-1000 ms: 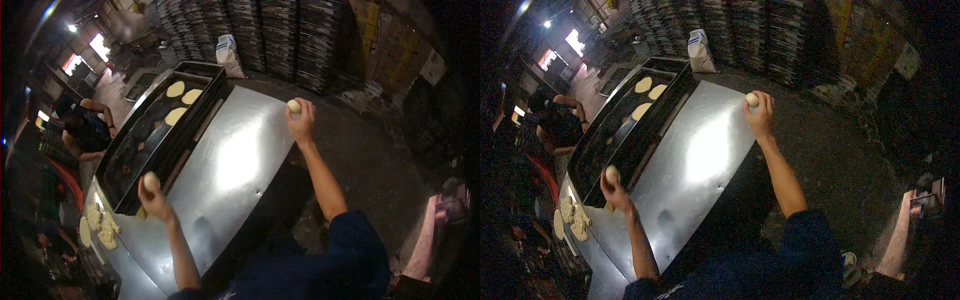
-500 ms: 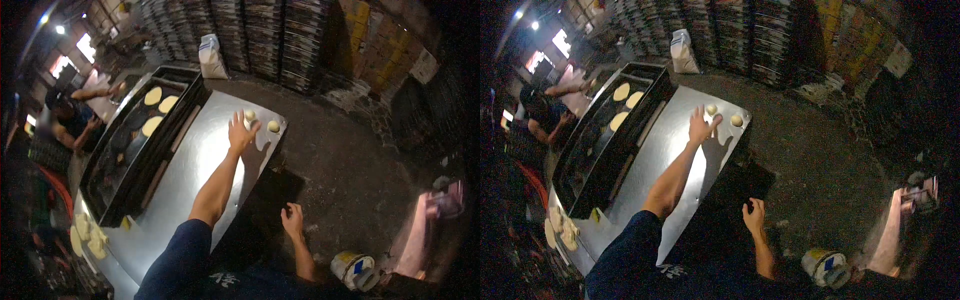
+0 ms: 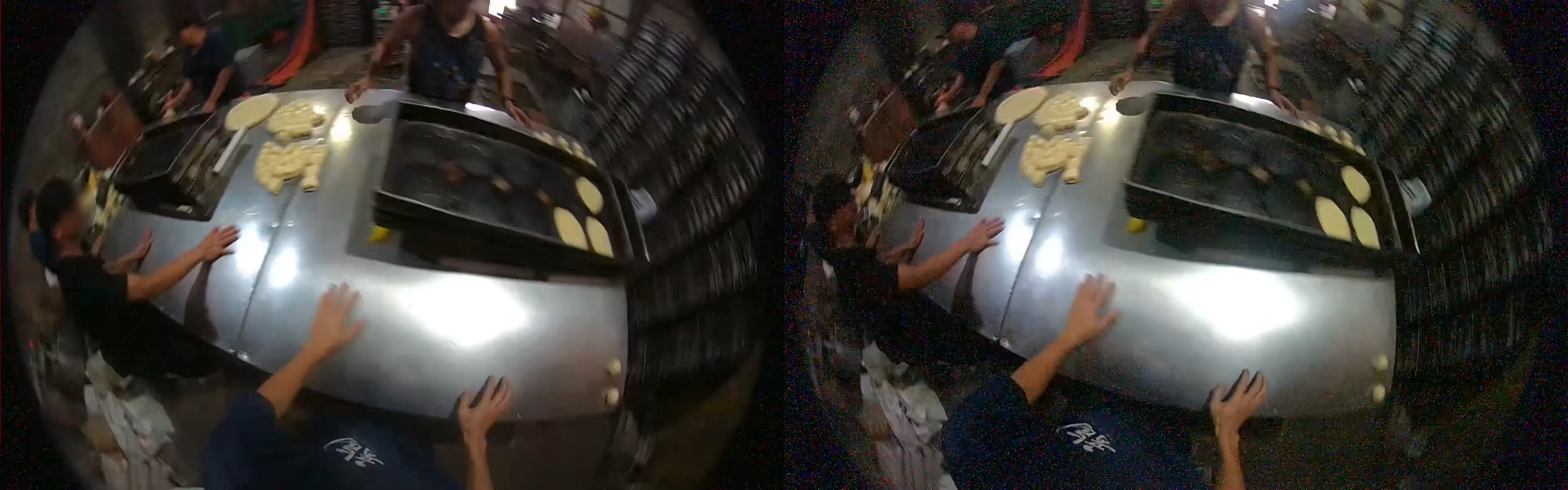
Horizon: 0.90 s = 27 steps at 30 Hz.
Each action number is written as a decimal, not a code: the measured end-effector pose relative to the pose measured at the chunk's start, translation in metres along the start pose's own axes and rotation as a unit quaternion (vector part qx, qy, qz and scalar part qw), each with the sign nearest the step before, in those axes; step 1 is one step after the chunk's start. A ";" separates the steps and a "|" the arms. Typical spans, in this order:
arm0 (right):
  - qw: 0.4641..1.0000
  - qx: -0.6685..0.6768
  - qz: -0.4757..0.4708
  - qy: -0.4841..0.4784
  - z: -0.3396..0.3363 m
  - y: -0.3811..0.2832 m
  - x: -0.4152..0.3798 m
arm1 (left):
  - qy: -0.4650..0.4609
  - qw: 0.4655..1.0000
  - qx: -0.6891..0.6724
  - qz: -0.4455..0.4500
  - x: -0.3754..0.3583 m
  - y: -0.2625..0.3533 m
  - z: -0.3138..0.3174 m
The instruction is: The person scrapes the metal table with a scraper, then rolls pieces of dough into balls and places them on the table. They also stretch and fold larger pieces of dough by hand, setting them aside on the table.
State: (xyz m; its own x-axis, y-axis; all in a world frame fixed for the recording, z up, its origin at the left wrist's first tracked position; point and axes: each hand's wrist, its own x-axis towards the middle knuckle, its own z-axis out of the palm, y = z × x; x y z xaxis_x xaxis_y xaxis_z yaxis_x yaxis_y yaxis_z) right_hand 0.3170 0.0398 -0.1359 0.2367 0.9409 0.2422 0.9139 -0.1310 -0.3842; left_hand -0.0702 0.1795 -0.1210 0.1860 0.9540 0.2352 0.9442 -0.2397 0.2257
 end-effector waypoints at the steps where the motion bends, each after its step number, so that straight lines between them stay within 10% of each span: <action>1: 1.000 0.000 -0.021 -0.002 0.009 -0.032 0.014 | 0.059 0.997 0.024 -0.048 0.007 -0.039 -0.007; 9: 0.986 -0.091 -0.087 -0.111 0.059 -0.172 0.064 | 0.209 0.944 -0.113 -0.230 0.176 -0.278 -0.028; 15: 0.985 -0.102 -0.079 -0.115 0.052 -0.185 0.071 | 0.333 0.809 -0.380 -0.301 0.213 -0.213 -0.043; 18: 0.985 -0.111 -0.072 -0.115 0.062 -0.176 0.068 | 0.277 0.831 -0.283 -0.391 0.213 -0.278 -0.020; 21: 0.986 -0.106 -0.061 -0.117 0.060 -0.171 0.067 | 0.252 0.739 -0.151 -0.606 0.248 -0.337 -0.038; 23: 0.987 -0.101 -0.054 -0.109 0.061 -0.173 0.069 | 0.101 0.718 -0.225 -0.651 0.282 -0.387 -0.032; 27: 0.991 -0.081 -0.038 -0.102 0.064 -0.169 0.068 | 0.176 0.741 -0.206 -0.615 0.313 -0.389 0.007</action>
State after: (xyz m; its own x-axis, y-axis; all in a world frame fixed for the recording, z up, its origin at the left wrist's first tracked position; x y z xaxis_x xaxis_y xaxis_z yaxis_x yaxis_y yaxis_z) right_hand 0.1577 0.1457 -0.1118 0.1083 0.9914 0.0730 0.9712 -0.0899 -0.2206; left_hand -0.3778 0.5728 -0.1417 -0.8963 0.4082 -0.1729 0.1641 0.6678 0.7260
